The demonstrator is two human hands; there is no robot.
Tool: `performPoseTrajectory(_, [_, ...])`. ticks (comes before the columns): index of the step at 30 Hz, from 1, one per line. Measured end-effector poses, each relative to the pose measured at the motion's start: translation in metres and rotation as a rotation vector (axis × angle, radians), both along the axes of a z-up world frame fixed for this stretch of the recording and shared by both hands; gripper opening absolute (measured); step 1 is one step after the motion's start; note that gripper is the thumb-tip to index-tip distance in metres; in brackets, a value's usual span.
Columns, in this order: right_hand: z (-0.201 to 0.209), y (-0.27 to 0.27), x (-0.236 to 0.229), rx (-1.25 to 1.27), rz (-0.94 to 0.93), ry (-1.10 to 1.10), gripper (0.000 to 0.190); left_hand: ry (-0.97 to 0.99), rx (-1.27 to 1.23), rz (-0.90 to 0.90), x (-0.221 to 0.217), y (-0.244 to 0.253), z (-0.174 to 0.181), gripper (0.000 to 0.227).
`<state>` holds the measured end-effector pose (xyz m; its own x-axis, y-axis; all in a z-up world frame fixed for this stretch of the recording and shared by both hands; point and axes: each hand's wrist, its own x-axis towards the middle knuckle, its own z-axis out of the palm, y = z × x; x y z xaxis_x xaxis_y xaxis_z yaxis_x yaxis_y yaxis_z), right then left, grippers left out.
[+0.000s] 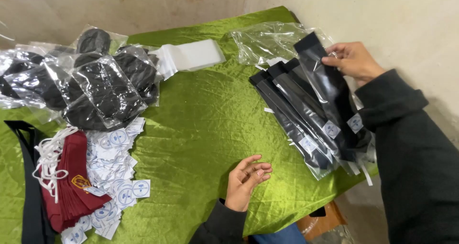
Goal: The person folds a black necktie, places a small circular sticker on the tie, and inserts the tie into a clear plastic bag. The person then seals the bag and places it with other packaged ties.
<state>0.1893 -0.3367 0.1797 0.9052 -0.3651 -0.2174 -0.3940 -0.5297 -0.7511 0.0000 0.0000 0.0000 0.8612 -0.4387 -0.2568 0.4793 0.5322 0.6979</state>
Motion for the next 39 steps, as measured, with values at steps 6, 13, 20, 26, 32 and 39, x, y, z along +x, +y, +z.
performPoseTrajectory(6, [-0.064,-0.026,0.036,-0.160,0.190,-0.096,0.045,-0.044,-0.010,-0.010,0.001,-0.002,-0.004,0.046])
performPoseTrajectory(13, [-0.022,0.038,-0.018,-0.276,0.231,0.041,0.070,-0.190,-0.035,0.015,-0.006,0.000,-0.014,0.046])
performPoseTrajectory(20, [-0.015,0.049,-0.079,-0.644,0.342,-0.096,0.076,-0.449,0.533,0.126,-0.039,0.090,0.045,0.044])
performPoseTrajectory(26, [-0.036,0.071,-0.162,-0.676,0.568,-0.626,0.057,-0.622,1.245,0.801,-0.031,0.276,0.076,0.029])
performPoseTrajectory(32, [-0.124,0.130,-0.199,-0.632,0.866,-0.593,0.053,-0.428,1.788,0.895,0.026,0.432,0.010,0.034])
performPoseTrajectory(39, [-0.170,0.177,-0.200,-0.553,0.882,-0.488,0.049,-0.208,1.957,0.586,0.055,0.425,-0.002,0.059])
